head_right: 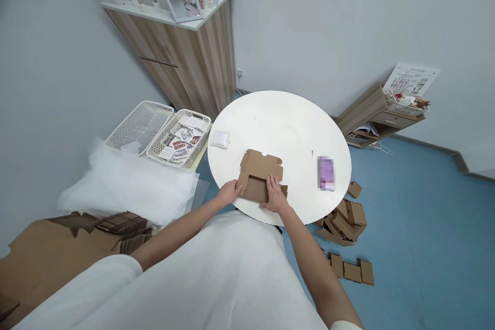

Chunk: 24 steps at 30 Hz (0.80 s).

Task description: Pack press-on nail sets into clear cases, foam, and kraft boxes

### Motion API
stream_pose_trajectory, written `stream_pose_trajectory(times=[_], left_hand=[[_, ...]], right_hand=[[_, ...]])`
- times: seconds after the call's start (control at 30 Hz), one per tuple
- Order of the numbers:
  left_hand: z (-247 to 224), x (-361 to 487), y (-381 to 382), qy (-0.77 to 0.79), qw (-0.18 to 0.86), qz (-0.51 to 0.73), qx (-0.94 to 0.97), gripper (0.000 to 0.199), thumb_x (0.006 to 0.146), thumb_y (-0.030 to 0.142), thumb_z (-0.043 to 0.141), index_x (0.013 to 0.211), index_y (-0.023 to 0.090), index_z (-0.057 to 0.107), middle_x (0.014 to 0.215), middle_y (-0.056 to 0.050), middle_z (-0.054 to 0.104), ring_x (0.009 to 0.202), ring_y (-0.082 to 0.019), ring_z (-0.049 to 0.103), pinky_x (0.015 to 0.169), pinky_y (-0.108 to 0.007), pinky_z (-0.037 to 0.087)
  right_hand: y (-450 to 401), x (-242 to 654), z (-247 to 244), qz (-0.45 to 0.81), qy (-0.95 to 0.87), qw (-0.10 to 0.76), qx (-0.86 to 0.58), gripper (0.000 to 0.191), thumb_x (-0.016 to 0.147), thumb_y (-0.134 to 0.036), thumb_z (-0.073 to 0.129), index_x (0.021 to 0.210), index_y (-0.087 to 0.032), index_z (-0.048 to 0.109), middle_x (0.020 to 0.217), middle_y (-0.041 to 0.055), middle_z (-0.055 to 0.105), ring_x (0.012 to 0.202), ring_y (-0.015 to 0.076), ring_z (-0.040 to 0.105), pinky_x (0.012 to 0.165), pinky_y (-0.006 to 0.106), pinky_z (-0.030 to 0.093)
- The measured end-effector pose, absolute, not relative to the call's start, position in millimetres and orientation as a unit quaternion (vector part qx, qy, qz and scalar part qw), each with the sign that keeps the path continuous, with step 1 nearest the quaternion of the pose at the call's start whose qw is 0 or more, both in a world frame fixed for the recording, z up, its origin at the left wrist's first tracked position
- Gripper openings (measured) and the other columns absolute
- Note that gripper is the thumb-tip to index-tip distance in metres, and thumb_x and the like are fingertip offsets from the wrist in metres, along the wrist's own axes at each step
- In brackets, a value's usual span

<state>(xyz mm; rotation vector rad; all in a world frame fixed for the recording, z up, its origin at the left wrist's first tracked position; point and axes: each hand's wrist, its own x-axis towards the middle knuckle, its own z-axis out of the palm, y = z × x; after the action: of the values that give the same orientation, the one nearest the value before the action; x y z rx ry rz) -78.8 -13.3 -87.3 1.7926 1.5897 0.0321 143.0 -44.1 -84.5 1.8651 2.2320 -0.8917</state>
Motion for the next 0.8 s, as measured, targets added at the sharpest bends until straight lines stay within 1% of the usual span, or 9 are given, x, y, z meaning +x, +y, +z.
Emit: stream_pose_trajectory(times=[0.23,0.43,0.53,0.67,0.73,0.8], left_hand=[[-83.3,-74.1,-17.6,0.62,0.378,-0.008,0.688,0.031,0.085,0.037,0.034,0.099,0.015,0.051,0.1,-0.011,0.061,0.091,-0.022,0.057,0.067,-0.027,0.04],[-82.0,-73.3,-19.3,0.623,0.358,-0.049,0.694,0.026,0.084,0.031,0.035,0.099,0.015,0.049,0.096,-0.012,0.061,0.089,-0.023,0.058,0.067,-0.029,0.041],[-81.2,-70.3,-18.7,0.631,0.346,-0.068,0.691,0.024,0.084,0.027,0.036,0.1,0.014,0.047,0.092,-0.013,0.061,0.087,-0.024,0.059,0.067,-0.031,0.042],[-79.6,-67.3,-15.9,0.637,0.332,-0.081,0.691,0.025,0.083,0.023,0.035,0.104,0.014,0.045,0.092,-0.013,0.062,0.088,-0.025,0.059,0.068,-0.033,0.042],[-78.6,-68.8,-15.1,0.637,0.327,-0.083,0.693,0.026,0.084,0.024,0.033,0.104,0.015,0.046,0.094,-0.013,0.061,0.089,-0.026,0.058,0.068,-0.033,0.042],[-77.0,-72.8,-15.2,0.636,0.324,-0.079,0.696,0.029,0.085,0.031,0.031,0.106,0.017,0.046,0.096,-0.013,0.061,0.091,-0.026,0.058,0.07,-0.033,0.041]], right_hand=[[-39.3,144.0,-77.2,-0.301,0.735,0.098,0.599,0.124,0.053,-0.057,0.066,0.137,-0.014,-0.015,0.146,0.0111,-0.011,0.131,0.028,-0.017,0.106,0.043,0.008],[-36.5,141.7,-74.2,-0.302,0.728,0.114,0.605,0.128,0.051,-0.058,0.067,0.136,-0.015,-0.018,0.145,0.0107,-0.015,0.131,0.0288,-0.017,0.106,0.043,0.011],[-39.2,141.0,-76.1,-0.289,0.736,0.125,0.6,0.13,0.048,-0.053,0.071,0.136,-0.017,-0.018,0.145,0.0098,-0.017,0.131,0.0304,-0.017,0.106,0.043,0.011],[-43.4,143.3,-79.0,-0.281,0.749,0.118,0.589,0.128,0.051,-0.045,0.072,0.135,-0.018,-0.02,0.145,0.009,-0.017,0.132,0.0298,-0.014,0.105,0.042,0.013],[-44.9,145.1,-79.8,-0.283,0.753,0.105,0.584,0.125,0.053,-0.042,0.072,0.136,-0.019,-0.019,0.145,0.0085,-0.016,0.132,0.0292,-0.012,0.105,0.042,0.014],[-45.8,146.9,-80.1,-0.286,0.754,0.094,0.584,0.123,0.054,-0.04,0.071,0.136,-0.019,-0.017,0.146,0.0081,-0.013,0.133,0.0287,-0.01,0.105,0.042,0.015]])
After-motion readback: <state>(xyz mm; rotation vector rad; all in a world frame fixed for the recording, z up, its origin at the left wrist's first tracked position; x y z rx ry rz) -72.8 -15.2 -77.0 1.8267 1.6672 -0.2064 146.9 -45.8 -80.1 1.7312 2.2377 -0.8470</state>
